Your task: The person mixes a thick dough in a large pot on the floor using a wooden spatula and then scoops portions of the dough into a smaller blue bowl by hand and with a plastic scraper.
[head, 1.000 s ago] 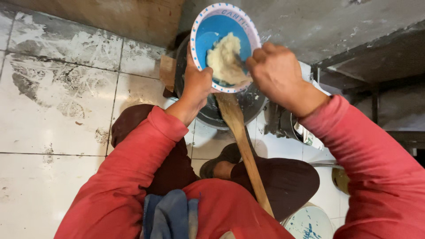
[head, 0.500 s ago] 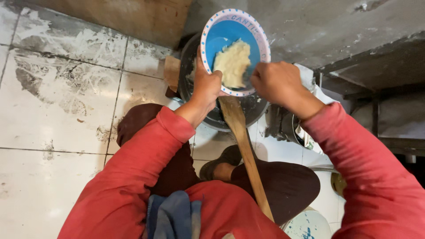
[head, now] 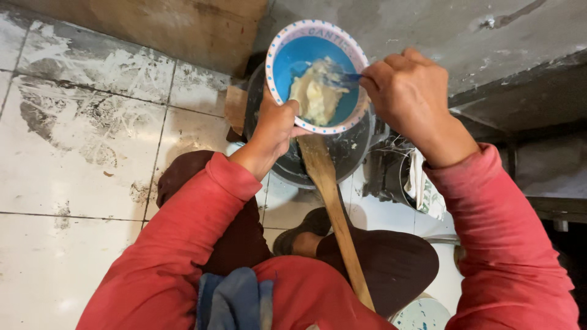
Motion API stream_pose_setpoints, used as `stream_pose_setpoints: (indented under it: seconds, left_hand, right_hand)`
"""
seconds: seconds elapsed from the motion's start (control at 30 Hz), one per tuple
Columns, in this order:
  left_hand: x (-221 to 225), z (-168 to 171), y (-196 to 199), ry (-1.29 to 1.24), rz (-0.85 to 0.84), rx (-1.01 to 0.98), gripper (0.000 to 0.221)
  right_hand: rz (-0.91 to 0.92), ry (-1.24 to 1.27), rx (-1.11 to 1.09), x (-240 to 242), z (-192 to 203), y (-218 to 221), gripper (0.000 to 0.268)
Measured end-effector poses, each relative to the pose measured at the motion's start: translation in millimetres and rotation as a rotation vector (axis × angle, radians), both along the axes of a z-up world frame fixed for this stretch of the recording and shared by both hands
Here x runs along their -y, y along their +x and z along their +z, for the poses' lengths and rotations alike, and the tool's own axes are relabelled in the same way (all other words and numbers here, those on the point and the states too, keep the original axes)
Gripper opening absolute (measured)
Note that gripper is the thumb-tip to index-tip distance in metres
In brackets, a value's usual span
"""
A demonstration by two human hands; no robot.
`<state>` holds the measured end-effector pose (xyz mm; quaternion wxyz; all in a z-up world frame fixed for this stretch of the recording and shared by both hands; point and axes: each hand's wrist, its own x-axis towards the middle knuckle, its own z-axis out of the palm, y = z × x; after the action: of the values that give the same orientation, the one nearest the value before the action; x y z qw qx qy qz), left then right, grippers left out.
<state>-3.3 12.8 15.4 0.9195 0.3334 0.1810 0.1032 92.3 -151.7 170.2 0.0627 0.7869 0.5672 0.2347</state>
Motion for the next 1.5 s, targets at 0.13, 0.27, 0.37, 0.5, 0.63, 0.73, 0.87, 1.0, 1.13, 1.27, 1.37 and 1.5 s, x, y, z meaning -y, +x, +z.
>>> stream_pose_setpoints:
  seconds: [0.13, 0.27, 0.37, 0.5, 0.63, 0.73, 0.87, 1.0, 1.13, 1.27, 1.37, 1.5]
  left_hand:
    - [-0.2, 0.3, -1.9, 0.01, -0.048, -0.085, 0.074]
    - [3.4, -0.2, -3.2, -0.029, -0.119, 0.021, 0.069]
    - [6.1, -2.2, -6.3, -0.017, -0.181, 0.038, 0.065]
    - [4.9, -1.5, -8.4, 0.066, -0.186, -0.006, 0.065]
    - [1.4, -0.1, -8.4, 0.074, -0.15, -0.011, 0.067]
    - [-0.6, -1.0, -9.1, 0.068, -0.126, -0.009, 0.07]
    - [0.1, -3.6, -9.1, 0.069, -0.125, -0.01, 0.071]
    - [2.5, -5.8, -7.2, 0.104, -0.133, -0.058, 0.068]
    - [-0.6, -8.4, -7.0, 0.089, -0.117, -0.082, 0.071]
    - [-4.4, -7.7, -5.0, 0.136, -0.114, -0.107, 0.074]
    - [-5.0, -6.2, -9.7, 0.114, -0.096, -0.069, 0.079]
    - [-8.1, 3.2, -11.3, 0.137, -0.078, -0.096, 0.073]
  right_hand:
    - [-0.079, -0.1, -0.089, 19.5, 16.8, 1.4, 0.009]
    - [-0.045, -0.08, -0.193, 6.4, -29.3, 10.6, 0.009]
    - [-0.095, -0.011, -0.092, -1.0, -55.5, 20.6, 0.01]
    - [-0.06, 0.08, -0.131, 16.8, -36.4, 24.5, 0.005]
    - [-0.056, 0.141, -0.032, 43.8, -7.0, 15.5, 0.007]
    - [-0.058, 0.186, 0.043, 50.6, -1.2, 9.2, 0.006]
    - [0.027, 0.058, 0.054, 27.2, -18.1, 5.8, 0.014]
    - [0.02, 0.103, 0.019, 18.5, -25.3, 0.1, 0.011]
    - [-0.076, 0.184, 0.028, 48.7, -10.4, 0.3, 0.01]
    - [-0.182, 0.287, -0.135, 65.9, -24.0, 3.3, 0.015]
    - [-0.351, 0.494, -0.439, 67.4, -49.8, 3.4, 0.017]
    - [-0.504, 0.758, -0.877, 70.1, -78.3, 4.7, 0.018]
